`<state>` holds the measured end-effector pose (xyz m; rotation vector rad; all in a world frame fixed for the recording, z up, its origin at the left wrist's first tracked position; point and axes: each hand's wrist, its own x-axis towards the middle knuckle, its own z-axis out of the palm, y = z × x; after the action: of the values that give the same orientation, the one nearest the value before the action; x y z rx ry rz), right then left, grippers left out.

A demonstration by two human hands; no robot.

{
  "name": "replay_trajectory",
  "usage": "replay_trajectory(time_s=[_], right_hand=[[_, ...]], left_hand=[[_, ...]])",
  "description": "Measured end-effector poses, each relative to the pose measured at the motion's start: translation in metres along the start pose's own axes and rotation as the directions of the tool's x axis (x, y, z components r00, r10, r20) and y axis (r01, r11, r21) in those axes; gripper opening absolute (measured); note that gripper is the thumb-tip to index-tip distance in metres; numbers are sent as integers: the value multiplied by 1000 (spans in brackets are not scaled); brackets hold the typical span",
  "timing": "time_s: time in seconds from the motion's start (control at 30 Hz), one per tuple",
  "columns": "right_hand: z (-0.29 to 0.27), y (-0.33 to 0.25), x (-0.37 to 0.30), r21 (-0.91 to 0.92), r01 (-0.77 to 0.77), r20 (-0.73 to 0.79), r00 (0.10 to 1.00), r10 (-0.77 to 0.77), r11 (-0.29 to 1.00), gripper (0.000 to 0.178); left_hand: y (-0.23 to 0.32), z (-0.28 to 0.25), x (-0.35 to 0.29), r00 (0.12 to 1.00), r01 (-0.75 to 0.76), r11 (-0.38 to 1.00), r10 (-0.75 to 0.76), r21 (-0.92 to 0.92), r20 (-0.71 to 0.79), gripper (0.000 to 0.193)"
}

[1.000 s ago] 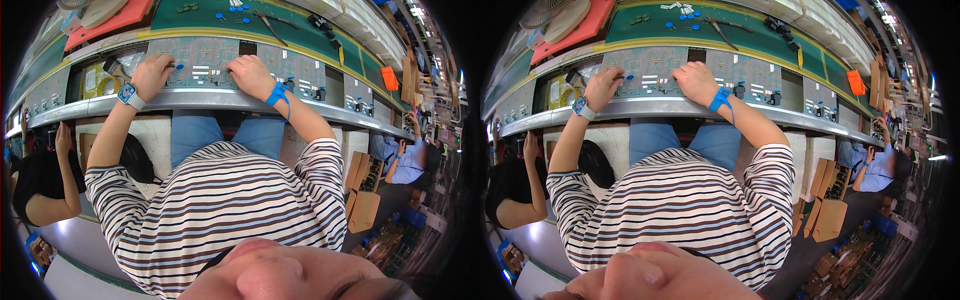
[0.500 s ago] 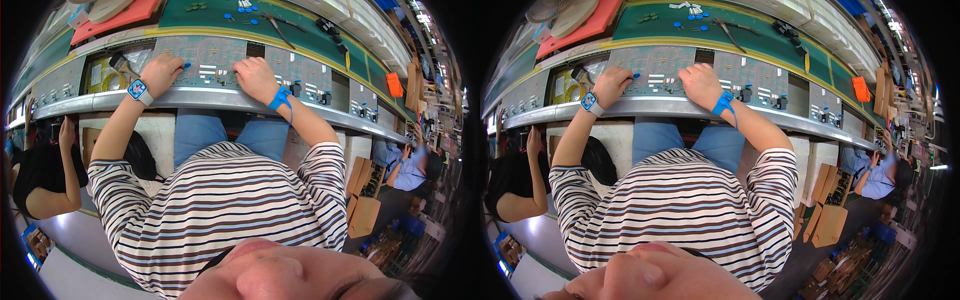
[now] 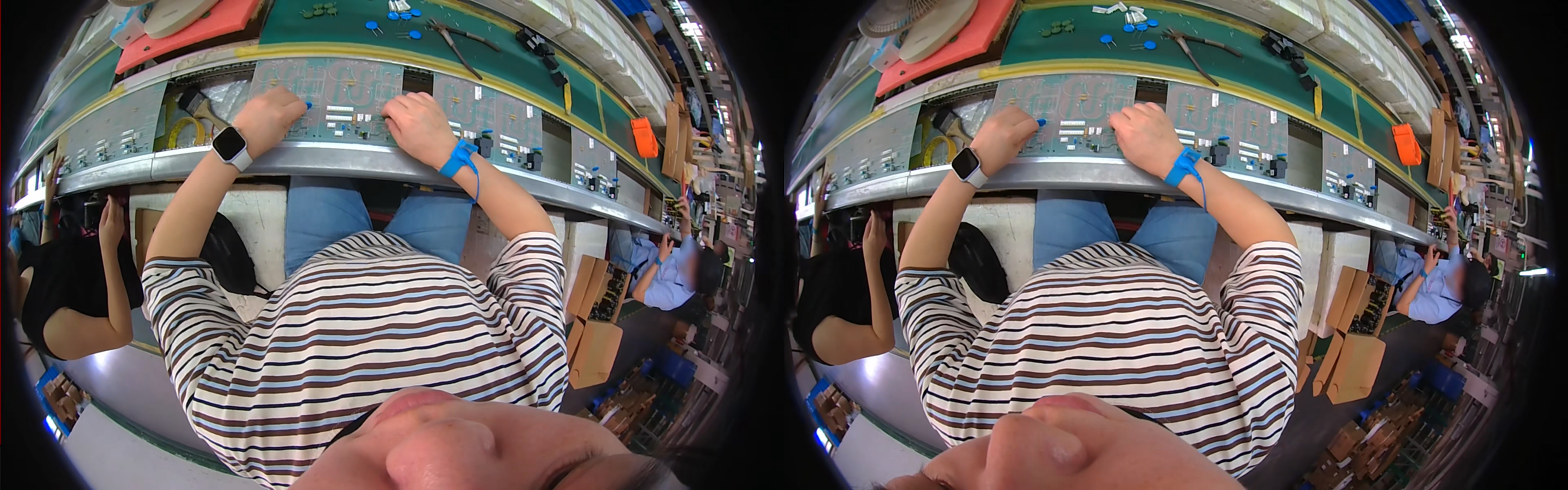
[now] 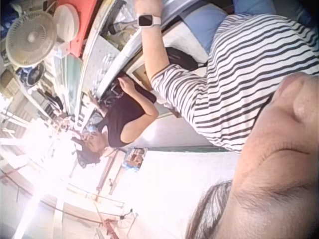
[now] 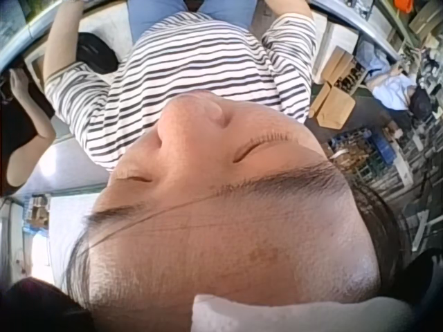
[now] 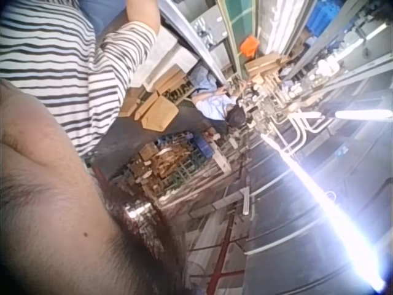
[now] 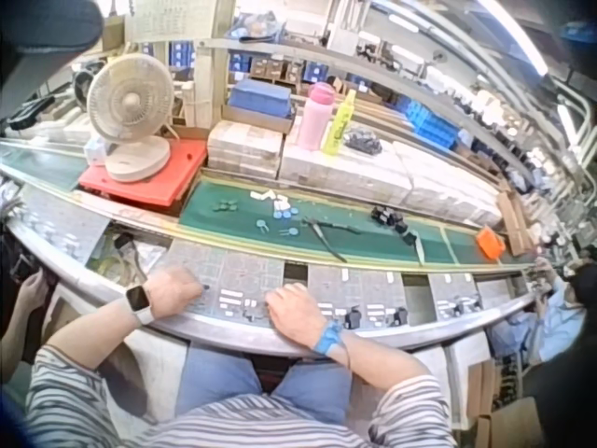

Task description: The person is assembling electronic components onto printed circuit boards (PCBs) at an assembly line station.

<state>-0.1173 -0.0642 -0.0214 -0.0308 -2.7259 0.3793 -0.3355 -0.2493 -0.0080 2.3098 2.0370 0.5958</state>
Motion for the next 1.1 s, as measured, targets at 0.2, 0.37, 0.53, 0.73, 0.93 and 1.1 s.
replay_trajectory(time_s=[0.2, 0.37, 0.53, 0.73, 0.93, 1.1], right_hand=[[3, -3, -4, 66, -19, -17, 1000, 20, 998, 8], [5, -4, -5, 137, -56, -54, 997, 64, 989, 8], [3, -5, -4, 133, -112, -64, 991, 121, 985, 8], [5, -5, -5, 78, -68, -63, 995, 73, 995, 8], [7, -6, -6, 118, -97, -104, 989, 110, 988, 8], [4, -7, -6, 107, -72, -91, 992, 82, 992, 8]], left_hand=[[1, 2, -4, 997, -58, 998, 57, 28, 54, 11], [1, 0, -5, 995, -96, 995, 96, -8, 38, 14], [-2, 0, -3, 993, -114, 993, 114, -30, -25, 17], [-3, 1, -4, 991, -129, 991, 128, -31, -47, 18], [-3, 1, -6, 991, -129, 991, 128, -36, -22, 18], [-2, -2, -5, 987, -159, 986, 158, -41, -30, 20]])
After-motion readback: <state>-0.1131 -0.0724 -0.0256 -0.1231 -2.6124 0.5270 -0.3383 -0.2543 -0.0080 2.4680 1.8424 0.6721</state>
